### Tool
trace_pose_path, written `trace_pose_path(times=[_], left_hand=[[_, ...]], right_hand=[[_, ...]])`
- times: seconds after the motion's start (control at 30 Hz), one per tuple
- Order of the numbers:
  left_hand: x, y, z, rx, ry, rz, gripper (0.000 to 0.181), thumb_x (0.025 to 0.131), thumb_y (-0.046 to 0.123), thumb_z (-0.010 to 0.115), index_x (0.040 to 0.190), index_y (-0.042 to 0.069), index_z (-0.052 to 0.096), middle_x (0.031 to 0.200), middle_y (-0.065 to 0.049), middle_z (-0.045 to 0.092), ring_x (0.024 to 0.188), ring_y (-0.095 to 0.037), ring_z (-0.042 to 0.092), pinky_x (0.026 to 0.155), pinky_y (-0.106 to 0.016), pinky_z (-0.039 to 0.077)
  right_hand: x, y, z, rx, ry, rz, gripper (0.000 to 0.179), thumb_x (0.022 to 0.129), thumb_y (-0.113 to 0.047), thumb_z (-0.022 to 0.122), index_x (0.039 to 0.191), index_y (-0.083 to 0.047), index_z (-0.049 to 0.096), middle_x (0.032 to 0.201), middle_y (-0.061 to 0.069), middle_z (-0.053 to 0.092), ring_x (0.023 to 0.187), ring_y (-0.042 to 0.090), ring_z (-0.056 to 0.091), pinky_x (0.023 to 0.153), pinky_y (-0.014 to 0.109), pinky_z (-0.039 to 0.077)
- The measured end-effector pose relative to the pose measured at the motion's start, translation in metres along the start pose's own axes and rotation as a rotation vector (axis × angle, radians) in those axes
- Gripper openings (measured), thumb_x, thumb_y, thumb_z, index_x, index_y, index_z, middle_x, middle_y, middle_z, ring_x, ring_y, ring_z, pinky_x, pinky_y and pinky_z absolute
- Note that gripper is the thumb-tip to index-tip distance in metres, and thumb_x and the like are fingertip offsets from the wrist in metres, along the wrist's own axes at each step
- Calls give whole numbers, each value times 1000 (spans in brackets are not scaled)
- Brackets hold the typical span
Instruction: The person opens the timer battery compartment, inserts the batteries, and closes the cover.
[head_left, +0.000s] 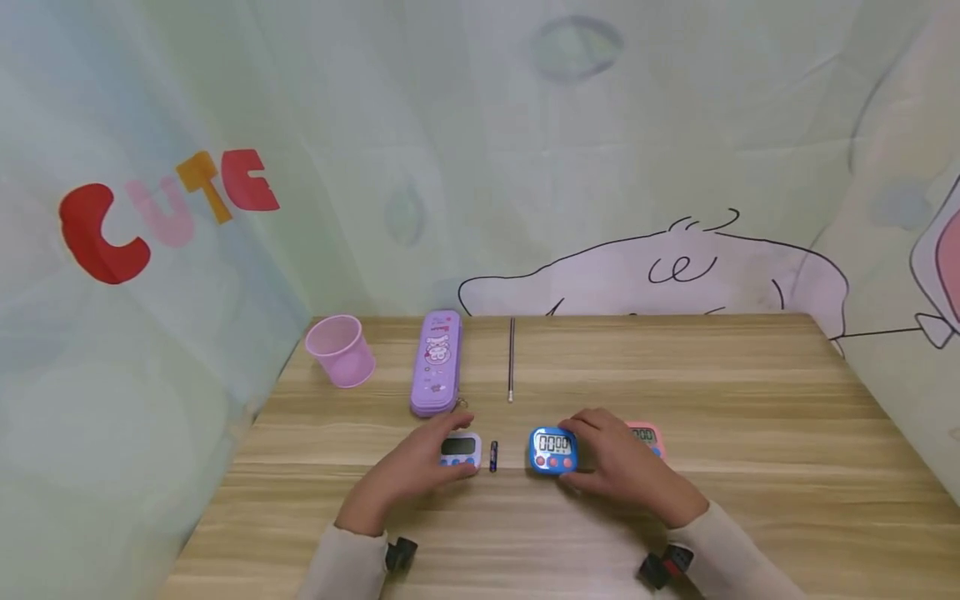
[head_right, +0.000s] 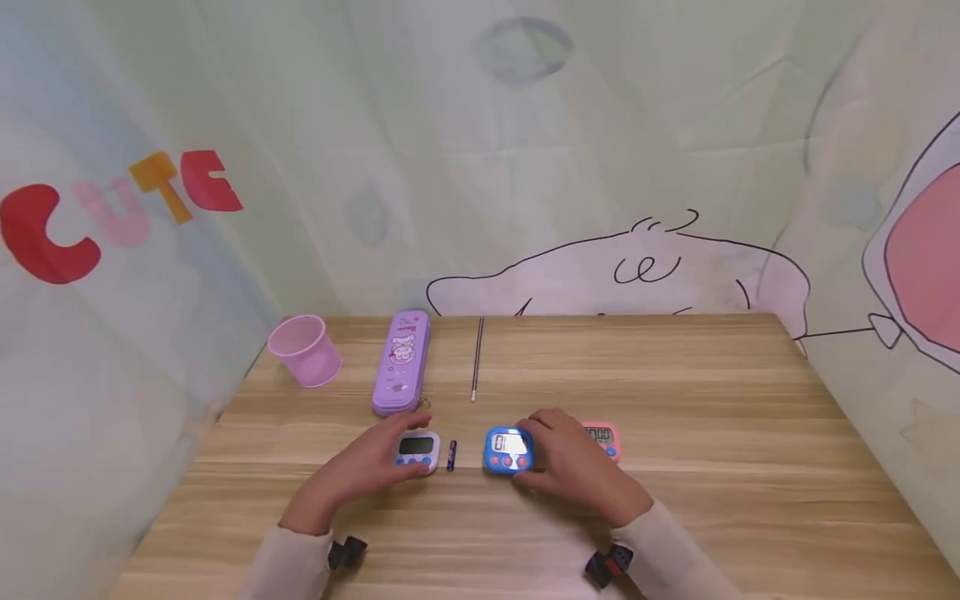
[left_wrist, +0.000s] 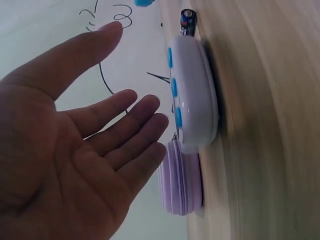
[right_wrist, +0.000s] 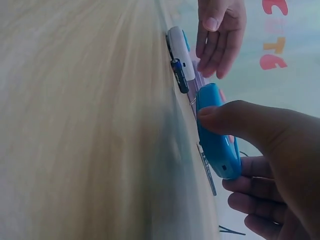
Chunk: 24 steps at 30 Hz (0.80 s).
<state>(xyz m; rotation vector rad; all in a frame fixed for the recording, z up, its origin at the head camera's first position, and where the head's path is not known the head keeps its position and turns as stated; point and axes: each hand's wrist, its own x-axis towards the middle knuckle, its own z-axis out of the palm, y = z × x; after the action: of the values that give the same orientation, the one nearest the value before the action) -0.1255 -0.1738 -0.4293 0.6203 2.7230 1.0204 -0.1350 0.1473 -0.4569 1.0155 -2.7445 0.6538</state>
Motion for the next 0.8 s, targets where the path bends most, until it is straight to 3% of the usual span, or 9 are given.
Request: trace_pose_path(times=[0.27, 0.57, 0.8], left_hand=[[-3, -10, -7, 7, 16, -52, 69, 79, 22, 82, 135, -2, 50, 135, -16, 53, 127, -32, 47, 110, -48, 36], [-2, -16, 0, -26, -47, -73, 70, 78, 16, 82, 136, -2, 48, 134, -18, 51, 122, -31, 49, 108, -49, 38], [-1, -15, 3, 4, -48, -84, 67, 77, 12, 82, 134, 0, 48, 131, -17, 51, 117, -29, 50, 106, -49, 40]], right_hand=[[-2, 0, 6, 6, -44, 56, 67, 75, -48, 80, 125, -8, 61, 118, 1, 59, 112, 18, 53, 100, 38, 46], [-3, 2, 9, -12, -70, 97, 67, 76, -49, 78, 124, -5, 61, 116, 2, 59, 108, 19, 53, 99, 40, 46], [-3, 2, 9, -20, -71, 123, 68, 77, -47, 78, 126, -5, 60, 117, 2, 58, 109, 19, 53, 100, 39, 46]])
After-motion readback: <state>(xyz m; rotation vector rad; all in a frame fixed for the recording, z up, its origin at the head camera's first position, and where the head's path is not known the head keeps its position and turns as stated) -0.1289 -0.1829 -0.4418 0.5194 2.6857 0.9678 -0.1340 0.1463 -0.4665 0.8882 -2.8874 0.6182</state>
